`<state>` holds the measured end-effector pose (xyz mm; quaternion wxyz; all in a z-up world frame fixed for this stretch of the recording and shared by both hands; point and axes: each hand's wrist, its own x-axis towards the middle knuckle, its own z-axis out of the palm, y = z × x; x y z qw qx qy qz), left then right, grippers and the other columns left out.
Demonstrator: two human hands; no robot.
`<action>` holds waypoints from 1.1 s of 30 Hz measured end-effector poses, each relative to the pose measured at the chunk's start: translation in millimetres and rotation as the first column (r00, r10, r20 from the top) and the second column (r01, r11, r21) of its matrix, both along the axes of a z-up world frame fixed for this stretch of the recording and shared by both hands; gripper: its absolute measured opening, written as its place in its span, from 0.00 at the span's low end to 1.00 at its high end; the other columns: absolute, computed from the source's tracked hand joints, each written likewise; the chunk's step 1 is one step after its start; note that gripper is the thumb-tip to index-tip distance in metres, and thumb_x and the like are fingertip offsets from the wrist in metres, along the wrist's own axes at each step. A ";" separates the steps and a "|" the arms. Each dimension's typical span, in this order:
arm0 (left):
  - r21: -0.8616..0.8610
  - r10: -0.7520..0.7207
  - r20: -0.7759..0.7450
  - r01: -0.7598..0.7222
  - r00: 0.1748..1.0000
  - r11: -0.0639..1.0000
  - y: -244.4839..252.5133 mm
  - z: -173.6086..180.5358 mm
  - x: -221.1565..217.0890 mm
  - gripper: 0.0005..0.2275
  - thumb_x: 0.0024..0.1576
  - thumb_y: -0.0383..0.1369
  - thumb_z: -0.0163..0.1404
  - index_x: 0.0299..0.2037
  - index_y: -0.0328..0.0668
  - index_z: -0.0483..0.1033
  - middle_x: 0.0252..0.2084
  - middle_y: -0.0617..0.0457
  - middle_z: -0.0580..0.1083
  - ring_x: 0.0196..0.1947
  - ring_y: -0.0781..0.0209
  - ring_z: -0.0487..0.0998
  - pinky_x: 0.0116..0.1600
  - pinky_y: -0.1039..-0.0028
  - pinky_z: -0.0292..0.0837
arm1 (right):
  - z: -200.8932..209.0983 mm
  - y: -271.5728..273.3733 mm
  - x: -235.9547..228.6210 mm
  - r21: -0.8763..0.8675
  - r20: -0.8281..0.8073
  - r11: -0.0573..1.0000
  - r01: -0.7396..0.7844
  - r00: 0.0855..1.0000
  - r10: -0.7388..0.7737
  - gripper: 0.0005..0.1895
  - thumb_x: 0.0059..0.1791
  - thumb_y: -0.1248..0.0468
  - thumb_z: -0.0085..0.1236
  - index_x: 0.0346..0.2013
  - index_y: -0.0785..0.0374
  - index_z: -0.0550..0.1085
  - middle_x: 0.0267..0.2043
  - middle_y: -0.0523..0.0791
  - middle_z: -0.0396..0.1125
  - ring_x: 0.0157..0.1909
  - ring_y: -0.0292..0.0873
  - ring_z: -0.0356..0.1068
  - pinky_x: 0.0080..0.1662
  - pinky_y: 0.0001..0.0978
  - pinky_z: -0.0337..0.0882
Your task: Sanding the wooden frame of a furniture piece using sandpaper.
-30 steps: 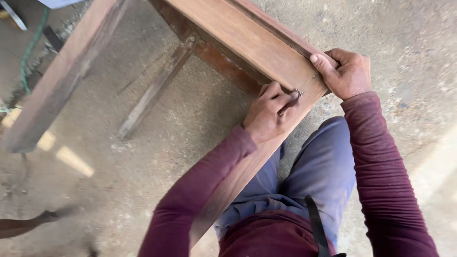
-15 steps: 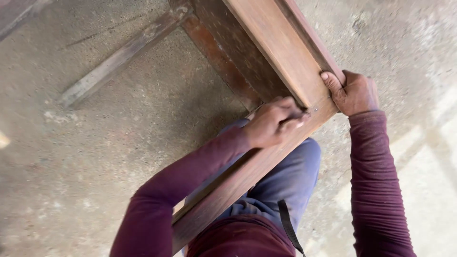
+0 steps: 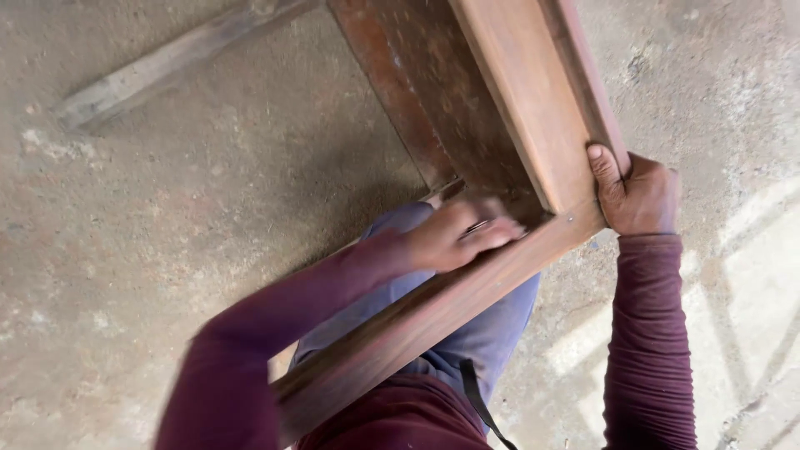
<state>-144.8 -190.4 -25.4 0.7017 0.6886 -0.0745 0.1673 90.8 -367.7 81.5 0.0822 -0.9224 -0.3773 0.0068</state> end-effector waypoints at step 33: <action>-0.173 -0.044 0.064 0.055 0.997 0.983 -31.6 -46.2 59.6 0.10 0.67 0.37 0.48 0.45 0.41 0.80 0.44 0.51 0.79 0.40 0.61 0.84 0.45 0.70 0.82 | 23.2 8.1 -21.8 0.034 -0.036 0.999 -0.002 0.999 0.003 0.32 0.63 0.42 0.55 0.35 0.71 0.79 0.17 0.46 0.63 0.21 0.38 0.66 0.30 0.35 0.66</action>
